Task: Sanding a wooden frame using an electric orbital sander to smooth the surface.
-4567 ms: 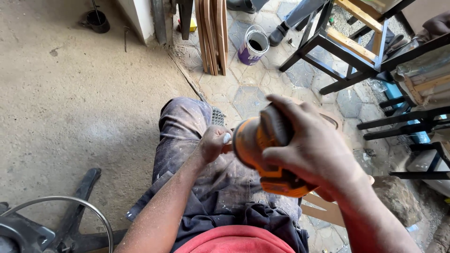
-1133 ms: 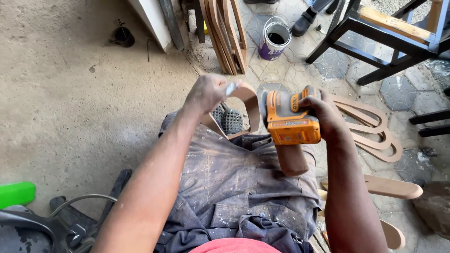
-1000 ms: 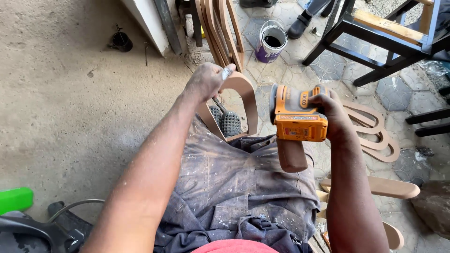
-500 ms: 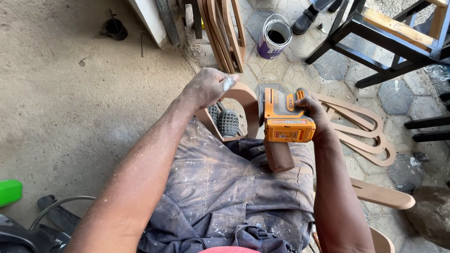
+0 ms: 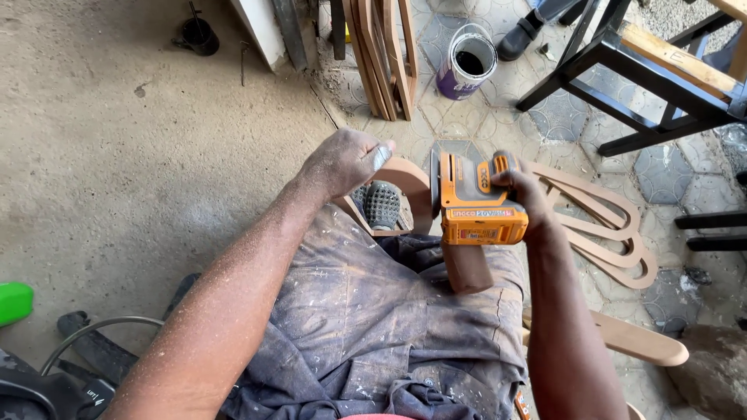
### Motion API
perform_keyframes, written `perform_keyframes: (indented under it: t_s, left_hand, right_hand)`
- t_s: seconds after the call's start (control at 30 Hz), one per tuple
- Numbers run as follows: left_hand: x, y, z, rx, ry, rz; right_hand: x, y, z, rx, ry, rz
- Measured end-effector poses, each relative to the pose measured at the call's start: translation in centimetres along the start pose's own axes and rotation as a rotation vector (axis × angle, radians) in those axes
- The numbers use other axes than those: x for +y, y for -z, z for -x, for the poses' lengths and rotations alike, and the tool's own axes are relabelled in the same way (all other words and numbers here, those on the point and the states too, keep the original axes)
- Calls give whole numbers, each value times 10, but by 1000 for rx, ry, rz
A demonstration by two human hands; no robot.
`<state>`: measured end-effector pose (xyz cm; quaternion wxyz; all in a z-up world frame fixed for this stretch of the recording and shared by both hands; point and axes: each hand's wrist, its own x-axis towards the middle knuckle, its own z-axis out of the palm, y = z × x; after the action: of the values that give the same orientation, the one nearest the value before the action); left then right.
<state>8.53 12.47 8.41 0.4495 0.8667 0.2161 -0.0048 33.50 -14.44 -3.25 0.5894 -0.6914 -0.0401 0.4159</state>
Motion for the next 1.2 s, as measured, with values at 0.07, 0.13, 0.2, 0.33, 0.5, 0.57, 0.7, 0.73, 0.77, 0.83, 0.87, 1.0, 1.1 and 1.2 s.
perform_keyframes:
  t_s: [0.07, 0.13, 0.2, 0.33, 0.5, 0.57, 0.7, 0.73, 0.77, 0.83, 0.87, 1.0, 1.1, 1.2]
  left_hand:
    - [-8, -4, -2, 9, -15, 0]
    - [-10, -7, 1, 16, -33, -2]
    - [-6, -6, 4, 34, -70, -18]
    - [-14, -15, 4, 17, -34, 2]
    - [-30, -27, 0, 176, -81, 66]
    - [-31, -25, 6, 238, -63, 87]
    - [-71, -40, -7, 288, 83, 260]
    - [-57, -33, 2, 284, 72, 264]
    - [-43, -27, 10, 272, 104, 385]
    - [-27, -21, 21, 250, 129, 505]
    - [-25, -20, 21, 248, 138, 583]
    - [-27, -28, 11, 181, 157, 645]
    - [-21, -43, 9, 146, 148, 563]
    - [-23, -57, 4, 93, 124, 522]
  right_hand:
    - [-1, 3, 2, -1, -7, 24]
    - [-11, -2, 13, 1, -13, 45]
    - [-34, -17, 30, 19, 23, 83]
    - [-88, -36, 46, -37, 110, 116]
    - [-171, -105, 132, -83, 182, 485]
    - [-154, -96, 119, -57, 135, 484]
    - [-66, -42, 70, 89, 47, 249]
    - [-53, -34, 63, 100, 53, 250]
    - [-40, -25, 56, 116, 37, 204]
    - [-28, -19, 56, 140, 24, 153]
    - [-31, -22, 62, 157, 19, 161]
    - [-55, -29, 75, 206, 95, 187]
    - [-109, -58, 111, 217, 197, 320]
    - [-146, -88, 148, 242, 304, 378]
